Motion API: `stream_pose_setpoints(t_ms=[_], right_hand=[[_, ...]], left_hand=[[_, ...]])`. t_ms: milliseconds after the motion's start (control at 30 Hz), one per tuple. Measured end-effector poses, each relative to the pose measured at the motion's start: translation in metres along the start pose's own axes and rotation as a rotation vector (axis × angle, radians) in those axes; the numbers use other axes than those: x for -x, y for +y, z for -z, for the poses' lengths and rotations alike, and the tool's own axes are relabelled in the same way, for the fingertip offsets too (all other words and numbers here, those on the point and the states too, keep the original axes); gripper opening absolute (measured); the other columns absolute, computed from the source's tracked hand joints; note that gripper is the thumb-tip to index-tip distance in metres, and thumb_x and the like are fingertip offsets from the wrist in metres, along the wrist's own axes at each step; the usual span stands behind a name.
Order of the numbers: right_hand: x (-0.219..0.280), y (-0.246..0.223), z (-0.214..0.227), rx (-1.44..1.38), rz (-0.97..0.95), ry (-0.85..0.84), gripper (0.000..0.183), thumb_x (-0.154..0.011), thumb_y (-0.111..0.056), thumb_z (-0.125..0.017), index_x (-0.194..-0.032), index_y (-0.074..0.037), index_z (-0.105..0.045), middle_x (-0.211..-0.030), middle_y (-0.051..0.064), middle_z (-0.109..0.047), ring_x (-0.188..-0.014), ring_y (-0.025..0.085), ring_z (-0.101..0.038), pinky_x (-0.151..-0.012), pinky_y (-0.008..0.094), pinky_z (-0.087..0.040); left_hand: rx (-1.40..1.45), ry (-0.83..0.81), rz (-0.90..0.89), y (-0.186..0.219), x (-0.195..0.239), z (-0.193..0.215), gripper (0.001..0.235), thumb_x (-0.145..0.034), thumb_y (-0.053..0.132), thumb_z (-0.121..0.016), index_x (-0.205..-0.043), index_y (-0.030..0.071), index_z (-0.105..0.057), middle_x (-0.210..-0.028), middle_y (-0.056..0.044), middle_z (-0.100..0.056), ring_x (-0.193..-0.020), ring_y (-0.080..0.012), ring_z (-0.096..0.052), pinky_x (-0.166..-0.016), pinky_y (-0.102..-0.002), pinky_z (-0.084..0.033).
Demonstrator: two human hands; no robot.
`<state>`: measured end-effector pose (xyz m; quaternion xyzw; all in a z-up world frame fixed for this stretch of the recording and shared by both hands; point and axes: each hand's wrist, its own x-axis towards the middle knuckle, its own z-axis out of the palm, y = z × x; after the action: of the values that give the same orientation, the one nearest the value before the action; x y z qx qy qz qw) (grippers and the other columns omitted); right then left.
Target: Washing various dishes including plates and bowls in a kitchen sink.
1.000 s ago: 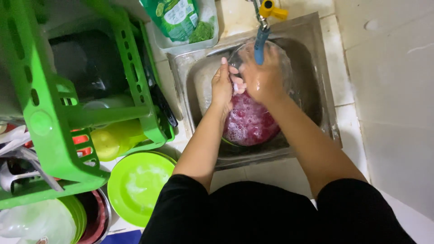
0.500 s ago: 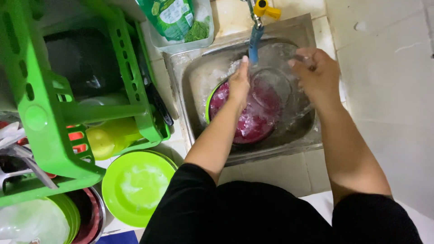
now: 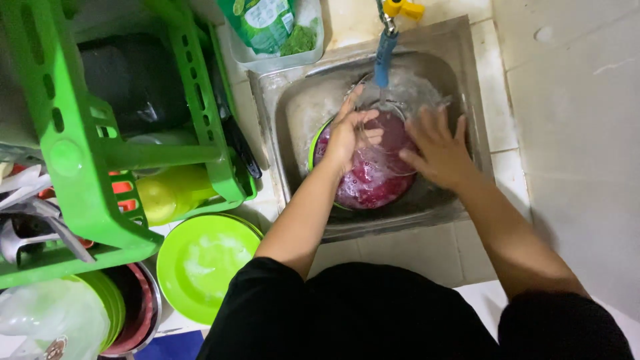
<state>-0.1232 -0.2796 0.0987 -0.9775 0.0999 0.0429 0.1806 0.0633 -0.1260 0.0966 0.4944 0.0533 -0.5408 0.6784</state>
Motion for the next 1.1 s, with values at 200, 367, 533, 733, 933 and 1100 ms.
stream_pose_setpoints(t_ms=[200,367,533,733,933,1100], right_hand=[[-0.085,-0.038,-0.002,0.035,-0.335,0.166,0.086,-0.105,-0.055,-0.044,-0.164,0.001,-0.017,-0.17,0.03,-0.002,-0.155,0.053,-0.002,-0.117,0.076,0.0],[-0.084,-0.068,-0.008,-0.158,-0.067,0.262,0.08,-0.109,-0.042,-0.047,-0.167,0.004,-0.017,-0.173,0.032,-0.003,-0.16,0.051,-0.004,-0.124,0.072,-0.003],[-0.034,-0.037,-0.004,-0.048,0.326,-0.097,0.066,-0.107,-0.042,-0.045,-0.165,-0.015,-0.031,-0.174,0.019,-0.019,-0.162,0.039,-0.014,-0.128,0.063,-0.008],[-0.058,-0.024,0.041,0.238,0.002,0.033,0.072,-0.098,-0.057,-0.052,-0.157,-0.019,-0.037,-0.168,0.023,-0.019,-0.155,0.046,-0.014,-0.11,0.081,-0.004],[-0.09,-0.05,-0.012,-0.069,0.128,0.286,0.078,-0.106,-0.049,-0.051,-0.166,-0.003,-0.032,-0.171,0.03,-0.015,-0.157,0.053,-0.014,-0.118,0.079,-0.008],[-0.042,-0.038,0.002,-0.145,0.336,0.015,0.068,-0.106,-0.048,-0.047,-0.164,-0.013,-0.034,-0.174,0.021,-0.019,-0.161,0.044,-0.019,-0.125,0.07,-0.014]], left_hand=[[0.033,-0.084,-0.114,-0.006,0.012,0.001,0.06,-0.103,0.027,-0.044,-0.162,0.032,-0.032,-0.14,-0.02,-0.06,-0.094,-0.0321,-0.068,-0.085,-0.043,-0.059],[0.095,-0.09,-0.18,-0.016,0.005,0.007,0.064,-0.104,0.043,-0.051,-0.164,0.028,-0.033,-0.153,-0.006,-0.051,-0.123,-0.0231,-0.062,-0.097,-0.04,-0.052],[0.39,-0.077,-0.171,-0.018,0.0,0.026,0.069,-0.104,0.055,-0.05,-0.164,0.024,-0.033,-0.143,-0.02,-0.056,-0.117,-0.0293,-0.063,-0.102,-0.044,-0.055],[0.303,-0.066,-0.082,-0.011,0.012,0.01,0.072,-0.098,0.06,-0.049,-0.16,0.03,-0.032,-0.137,-0.014,-0.061,-0.105,-0.0337,-0.069,-0.095,-0.045,-0.055],[0.227,-0.113,-0.099,-0.027,0.005,0.003,0.07,-0.101,0.062,-0.049,-0.162,0.029,-0.038,-0.143,-0.012,-0.061,-0.112,-0.0258,-0.063,-0.094,-0.041,-0.051],[0.438,-0.089,-0.118,-0.021,0.004,0.012,0.067,-0.103,0.058,-0.05,-0.161,0.026,-0.039,-0.146,-0.011,-0.057,-0.123,-0.0253,-0.063,-0.106,-0.043,-0.052]])
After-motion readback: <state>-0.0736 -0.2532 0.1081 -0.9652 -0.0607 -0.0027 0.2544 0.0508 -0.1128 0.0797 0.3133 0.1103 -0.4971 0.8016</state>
